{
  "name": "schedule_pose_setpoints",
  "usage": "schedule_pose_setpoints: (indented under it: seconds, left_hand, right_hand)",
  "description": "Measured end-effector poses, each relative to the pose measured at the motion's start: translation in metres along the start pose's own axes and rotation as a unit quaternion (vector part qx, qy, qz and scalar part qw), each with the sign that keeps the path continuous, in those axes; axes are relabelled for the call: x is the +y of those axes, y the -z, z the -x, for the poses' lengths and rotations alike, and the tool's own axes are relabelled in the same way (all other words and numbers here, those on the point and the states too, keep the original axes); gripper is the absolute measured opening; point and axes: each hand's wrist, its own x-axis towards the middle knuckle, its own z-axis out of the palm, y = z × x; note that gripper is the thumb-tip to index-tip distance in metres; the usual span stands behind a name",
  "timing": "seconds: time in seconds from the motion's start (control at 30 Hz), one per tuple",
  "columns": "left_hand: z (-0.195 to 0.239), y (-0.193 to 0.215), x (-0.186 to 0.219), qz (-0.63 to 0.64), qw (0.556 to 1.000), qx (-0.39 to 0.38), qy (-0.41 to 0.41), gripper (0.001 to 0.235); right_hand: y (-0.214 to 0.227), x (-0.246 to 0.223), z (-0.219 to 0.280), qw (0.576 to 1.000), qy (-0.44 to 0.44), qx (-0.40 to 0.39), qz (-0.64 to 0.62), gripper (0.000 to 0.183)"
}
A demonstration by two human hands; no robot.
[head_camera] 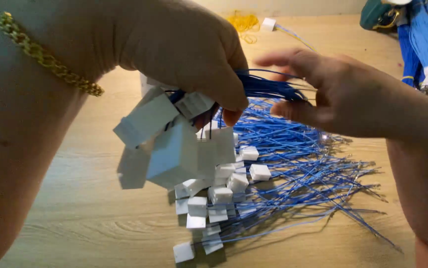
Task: The person repeatedly picks up white plastic connectors and blue wires from a table, inserts the wire ends into the connectors, and places the assembled units into a growing pile. The person also briefly handles yellow rubber bands.
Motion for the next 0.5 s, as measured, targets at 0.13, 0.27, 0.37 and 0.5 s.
schedule_pose_setpoints:
  seconds: [0.13,0.27,0.37,0.5]
  left_hand:
    - [0.002,-0.018,-0.006,-0.045,0.998,-0.023,0.030,0.021]
    - [-0.026,-0.050,-0.007,-0.307,0.948,-0.047,-0.071,0.030]
    - [-0.070,-0.099,-0.010,-0.343,0.932,0.022,-0.114,0.021]
    - [-0.063,-0.105,0.008,-0.429,0.894,-0.051,-0.121,0.047]
  right_hand:
    - [-0.019,0.010,0.001,0.953,-0.176,-0.229,-0.088,0.029]
    - [-0.027,0.010,0.020,0.938,-0.211,-0.198,0.192,0.028]
    - [-0.038,0.018,0.040,0.911,-0.180,-0.203,0.311,0.036]
    - [-0.064,0.082,0.073,0.846,-0.053,-0.261,0.461,0.057]
